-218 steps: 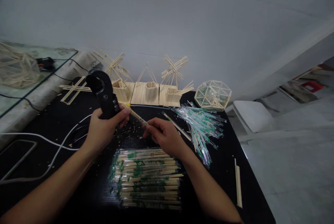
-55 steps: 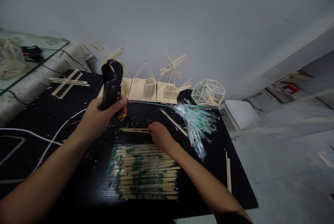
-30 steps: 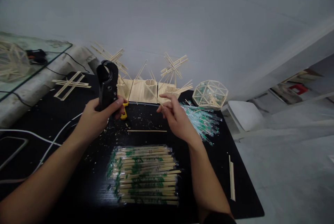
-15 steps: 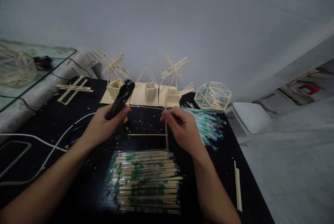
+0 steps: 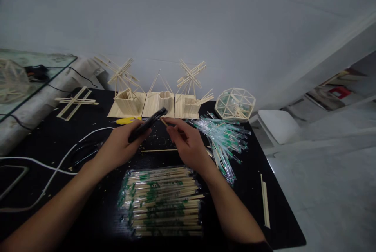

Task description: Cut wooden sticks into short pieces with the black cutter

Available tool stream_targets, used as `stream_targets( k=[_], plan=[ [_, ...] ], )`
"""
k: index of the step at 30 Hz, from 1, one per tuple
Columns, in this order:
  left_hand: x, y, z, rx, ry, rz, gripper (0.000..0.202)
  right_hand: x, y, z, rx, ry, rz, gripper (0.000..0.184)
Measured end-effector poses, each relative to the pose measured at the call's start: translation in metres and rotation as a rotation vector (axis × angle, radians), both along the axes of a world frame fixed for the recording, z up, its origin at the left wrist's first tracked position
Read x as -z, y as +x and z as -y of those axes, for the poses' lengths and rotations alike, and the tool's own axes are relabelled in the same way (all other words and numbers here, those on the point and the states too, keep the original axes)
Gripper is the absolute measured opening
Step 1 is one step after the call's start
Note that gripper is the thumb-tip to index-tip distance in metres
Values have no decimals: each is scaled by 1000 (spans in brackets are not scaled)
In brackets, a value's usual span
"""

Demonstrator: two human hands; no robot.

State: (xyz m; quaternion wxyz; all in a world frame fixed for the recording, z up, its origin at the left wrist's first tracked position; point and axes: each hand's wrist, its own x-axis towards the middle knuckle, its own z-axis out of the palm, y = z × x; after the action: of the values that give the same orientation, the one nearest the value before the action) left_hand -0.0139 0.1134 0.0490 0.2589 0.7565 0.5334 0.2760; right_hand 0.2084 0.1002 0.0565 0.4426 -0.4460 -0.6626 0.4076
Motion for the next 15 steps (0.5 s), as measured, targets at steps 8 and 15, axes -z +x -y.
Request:
stream_targets(
  k=[8,15],
  plan=[
    [6,5,4,24,5,3,24,1,-1,0,-54,-56,-115,18],
    [10,4,3,23,-12,-70,23,-6,-2,0,-60,-79,-80,14]
  ],
)
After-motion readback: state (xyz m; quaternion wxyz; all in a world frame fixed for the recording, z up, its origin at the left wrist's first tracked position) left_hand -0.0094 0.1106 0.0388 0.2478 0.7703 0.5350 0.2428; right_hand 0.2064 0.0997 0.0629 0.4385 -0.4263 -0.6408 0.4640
